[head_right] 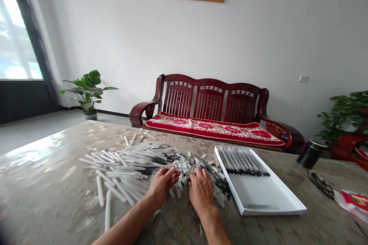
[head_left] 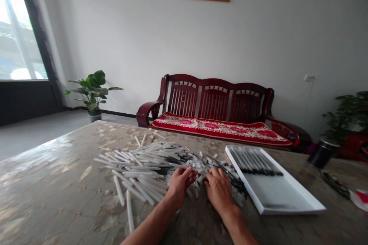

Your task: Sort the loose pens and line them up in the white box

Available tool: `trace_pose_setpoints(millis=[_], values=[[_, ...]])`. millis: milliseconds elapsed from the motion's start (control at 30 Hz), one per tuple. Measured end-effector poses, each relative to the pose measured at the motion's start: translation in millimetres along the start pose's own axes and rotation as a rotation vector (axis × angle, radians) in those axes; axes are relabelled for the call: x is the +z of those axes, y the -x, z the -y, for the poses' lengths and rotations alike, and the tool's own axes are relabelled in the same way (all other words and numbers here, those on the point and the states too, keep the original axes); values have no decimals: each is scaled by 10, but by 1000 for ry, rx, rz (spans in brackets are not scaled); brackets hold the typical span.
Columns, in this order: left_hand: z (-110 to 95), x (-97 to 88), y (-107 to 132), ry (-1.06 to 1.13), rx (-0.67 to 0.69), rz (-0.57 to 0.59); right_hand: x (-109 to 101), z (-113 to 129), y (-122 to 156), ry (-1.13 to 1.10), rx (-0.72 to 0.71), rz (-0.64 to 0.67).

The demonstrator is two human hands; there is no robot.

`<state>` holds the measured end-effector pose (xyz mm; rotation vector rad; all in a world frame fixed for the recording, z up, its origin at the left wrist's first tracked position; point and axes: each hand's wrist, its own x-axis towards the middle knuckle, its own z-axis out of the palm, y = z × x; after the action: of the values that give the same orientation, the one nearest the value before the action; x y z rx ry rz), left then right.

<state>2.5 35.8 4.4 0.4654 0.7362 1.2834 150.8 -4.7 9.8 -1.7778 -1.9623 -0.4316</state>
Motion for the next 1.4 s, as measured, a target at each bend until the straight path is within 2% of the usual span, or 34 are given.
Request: trace_pose_setpoints(millis=[300, 467, 767, 967, 1233, 1400], values=[[37, -27, -4, -20, 22, 29, 184, -33, 28, -209, 61, -140], [58, -24, -3, -45, 7, 55, 202, -20, 38, -261, 68, -196], [89, -16, -19, -71, 1, 52, 195, -7, 45, -208, 24, -174], [96, -30, -20, -82, 16, 70, 197, 4, 45, -204, -7, -235], [101, -10, -3, -163, 83, 93, 151, 7, 50, -87, -119, -210], [90, -3, 3, -171, 81, 95, 210, -2, 47, -255, -25, -191]])
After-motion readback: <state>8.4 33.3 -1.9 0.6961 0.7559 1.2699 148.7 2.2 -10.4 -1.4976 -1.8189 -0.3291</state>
